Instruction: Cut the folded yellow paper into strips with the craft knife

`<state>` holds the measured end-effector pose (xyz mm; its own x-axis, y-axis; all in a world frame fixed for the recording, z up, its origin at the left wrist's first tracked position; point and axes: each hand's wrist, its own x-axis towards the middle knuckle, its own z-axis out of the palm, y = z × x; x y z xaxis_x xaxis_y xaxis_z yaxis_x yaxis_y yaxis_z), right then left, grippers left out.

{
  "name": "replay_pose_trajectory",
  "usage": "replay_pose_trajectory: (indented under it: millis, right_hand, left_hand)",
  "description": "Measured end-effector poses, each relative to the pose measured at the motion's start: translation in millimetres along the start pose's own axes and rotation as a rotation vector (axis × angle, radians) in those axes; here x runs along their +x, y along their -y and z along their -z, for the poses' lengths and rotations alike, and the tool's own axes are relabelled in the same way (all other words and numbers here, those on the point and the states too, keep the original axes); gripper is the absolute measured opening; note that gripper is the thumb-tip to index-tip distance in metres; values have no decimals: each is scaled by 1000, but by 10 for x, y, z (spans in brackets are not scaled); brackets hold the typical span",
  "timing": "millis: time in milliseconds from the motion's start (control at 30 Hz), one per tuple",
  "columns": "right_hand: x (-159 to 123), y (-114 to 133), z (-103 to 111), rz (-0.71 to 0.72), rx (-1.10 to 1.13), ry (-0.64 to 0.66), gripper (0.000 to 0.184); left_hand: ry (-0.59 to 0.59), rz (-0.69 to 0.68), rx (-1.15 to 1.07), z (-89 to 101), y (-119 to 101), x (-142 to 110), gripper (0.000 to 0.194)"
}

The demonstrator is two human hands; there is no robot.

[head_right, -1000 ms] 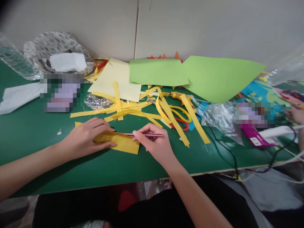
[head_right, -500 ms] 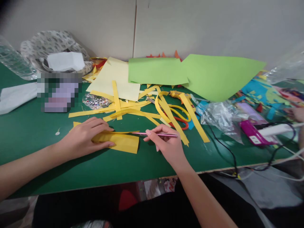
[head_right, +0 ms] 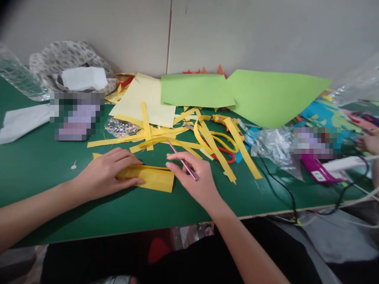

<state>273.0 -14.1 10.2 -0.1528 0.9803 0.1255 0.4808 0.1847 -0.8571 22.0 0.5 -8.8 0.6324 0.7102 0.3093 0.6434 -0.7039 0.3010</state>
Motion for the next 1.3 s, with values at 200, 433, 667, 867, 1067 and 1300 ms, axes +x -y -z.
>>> replay_pose_trajectory:
  millis: [200,433,667,867,1067,1300]
  right_hand:
    - [-24,-53,-9,13,-135,-18,9]
    - [-90,-213,208,75,-185,-152,11]
    - [-128,-171,267,77,82,-310,26]
    - [-61,-101,210,-5,524,-211,8]
    - [-42,-43,37,-148,511,-23,22]
    - [16,107,-75,-178,352,-29,30]
  left_hand:
    - [-11,-11,30,32,-18,-3,41]
    - [-16,-17,98,30,-9,-7,42]
    - [-17,-17,73,55,-34,-3,44]
    - [10,4,36,76,-52,1,49]
    - [13,5,22,56,-39,2,41]
    - [-21,-32,-25,42,-45,1,36]
